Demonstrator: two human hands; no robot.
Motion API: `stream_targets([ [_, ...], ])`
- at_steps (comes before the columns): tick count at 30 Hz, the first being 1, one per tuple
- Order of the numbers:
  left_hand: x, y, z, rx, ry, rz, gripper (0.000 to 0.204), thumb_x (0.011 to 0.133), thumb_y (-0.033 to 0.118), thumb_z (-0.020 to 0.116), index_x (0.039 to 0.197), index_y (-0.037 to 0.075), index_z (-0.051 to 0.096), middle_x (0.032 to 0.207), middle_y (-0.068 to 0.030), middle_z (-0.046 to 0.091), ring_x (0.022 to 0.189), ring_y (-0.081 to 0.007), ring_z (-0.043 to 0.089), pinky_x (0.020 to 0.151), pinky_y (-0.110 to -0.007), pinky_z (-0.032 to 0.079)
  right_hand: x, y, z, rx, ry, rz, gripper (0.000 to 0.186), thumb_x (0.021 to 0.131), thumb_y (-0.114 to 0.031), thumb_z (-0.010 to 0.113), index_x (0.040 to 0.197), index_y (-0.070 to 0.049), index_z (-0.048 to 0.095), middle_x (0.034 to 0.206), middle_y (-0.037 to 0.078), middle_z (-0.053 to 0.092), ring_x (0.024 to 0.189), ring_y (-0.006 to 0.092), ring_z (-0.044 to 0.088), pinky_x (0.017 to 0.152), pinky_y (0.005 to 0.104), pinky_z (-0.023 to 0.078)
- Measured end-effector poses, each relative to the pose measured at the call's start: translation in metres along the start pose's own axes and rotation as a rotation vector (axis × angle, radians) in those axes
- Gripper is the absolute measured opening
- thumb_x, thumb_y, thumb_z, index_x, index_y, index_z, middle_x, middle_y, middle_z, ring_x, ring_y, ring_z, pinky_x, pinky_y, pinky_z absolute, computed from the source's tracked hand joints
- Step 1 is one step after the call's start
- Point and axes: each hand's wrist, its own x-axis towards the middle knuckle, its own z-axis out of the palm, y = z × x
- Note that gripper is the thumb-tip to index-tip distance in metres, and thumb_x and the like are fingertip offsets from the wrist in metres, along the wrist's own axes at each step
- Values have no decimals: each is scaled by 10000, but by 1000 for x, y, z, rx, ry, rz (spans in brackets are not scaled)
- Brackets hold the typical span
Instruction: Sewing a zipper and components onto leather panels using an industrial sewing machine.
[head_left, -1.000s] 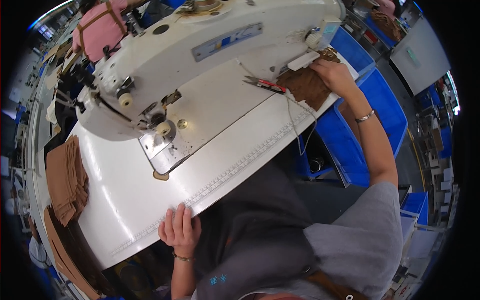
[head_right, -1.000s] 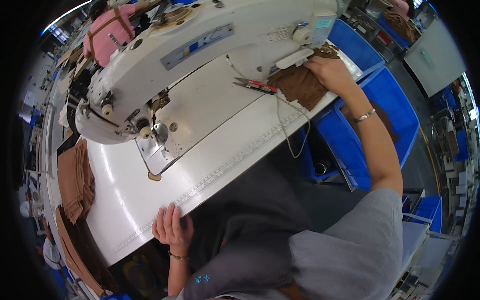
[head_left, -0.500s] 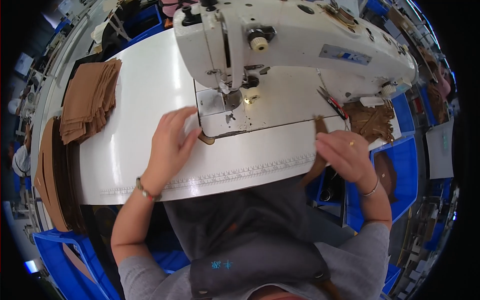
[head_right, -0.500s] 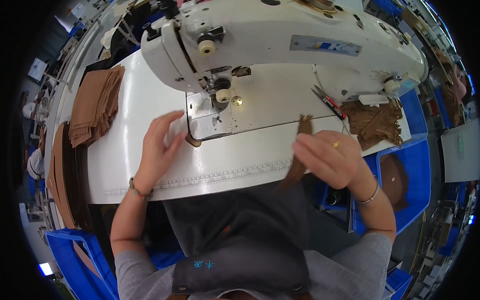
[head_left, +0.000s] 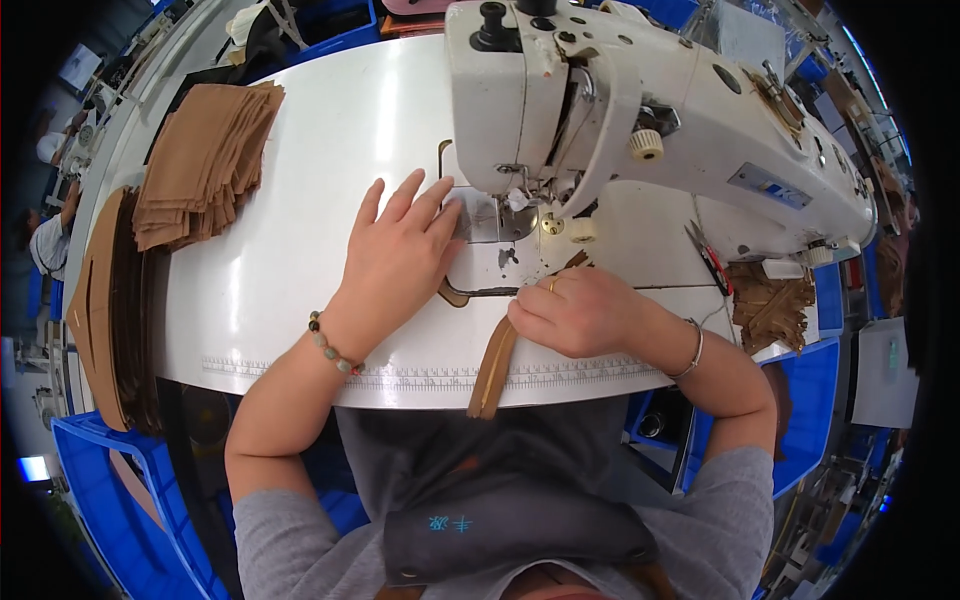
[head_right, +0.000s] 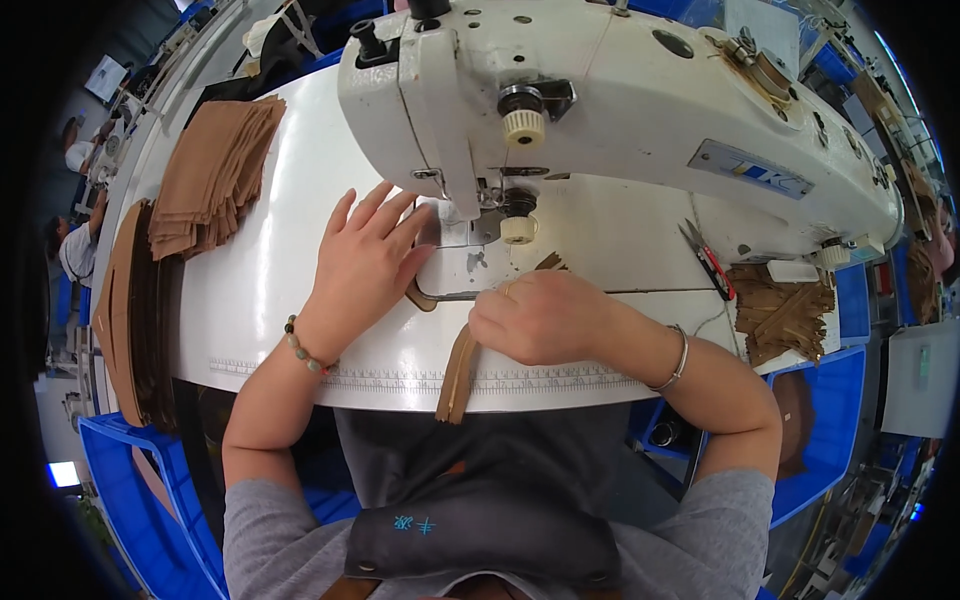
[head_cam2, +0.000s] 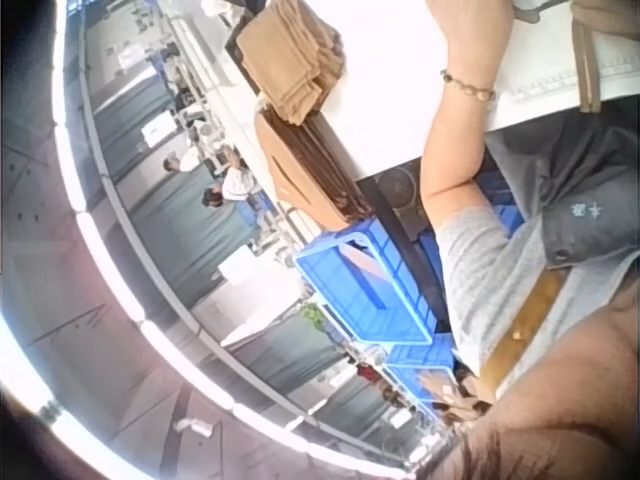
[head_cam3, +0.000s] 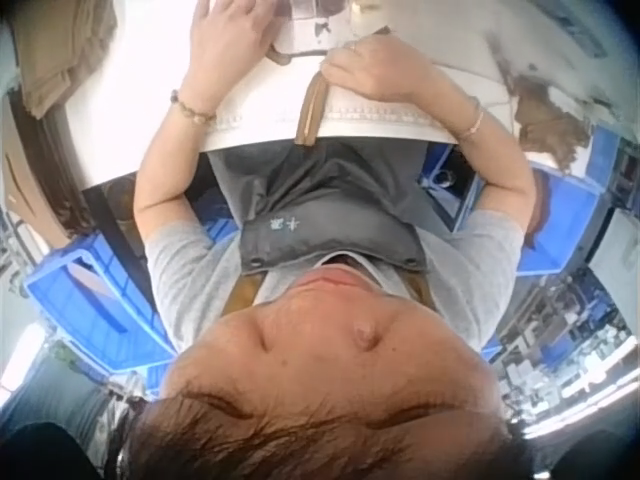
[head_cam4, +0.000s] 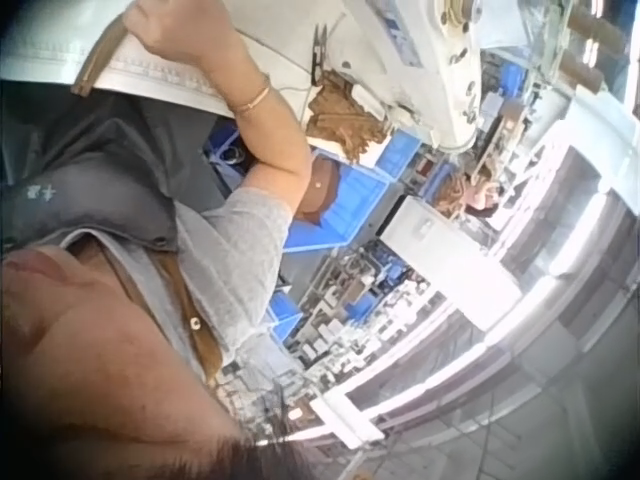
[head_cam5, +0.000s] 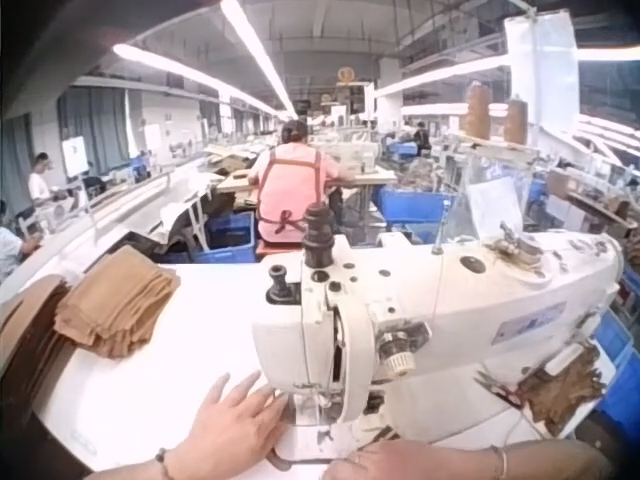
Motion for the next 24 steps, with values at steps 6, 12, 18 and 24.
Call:
stream_targets([
  [6,6,23,8,-194,-28,27,393,913,157,680,1304,115,672,1378,-51,625,1383,-293,504,1144,-537,400,-1,-1,3,30,-5,66,109,775,-117,680,805,-83,581,796,33,551,661,159,619,572,304,516],
  [12,-1,28,2,-134,-14,74,292,835,111,701,1119,51,730,1303,-47,672,1310,-286,566,1117,-499,434,-1,-2,0,3,-40,63,110,772,-127,681,804,-95,581,806,21,554,671,147,617,572,286,502],
  [18,23,14,15,-451,72,-171,211,836,180,783,1008,73,725,1031,-65,667,1033,-289,614,910,-435,478,-1,-1,1,-16,-17,52,109,771,-124,675,799,-96,573,793,16,531,650,145,595,565,291,492],
  [24,39,6,20,-597,-163,-224,176,836,201,798,937,89,706,924,-72,641,929,-281,599,789,-398,475,0,0,2,12,38,50,110,766,-115,679,801,-90,578,795,19,531,644,144,591,564,294,493],
])
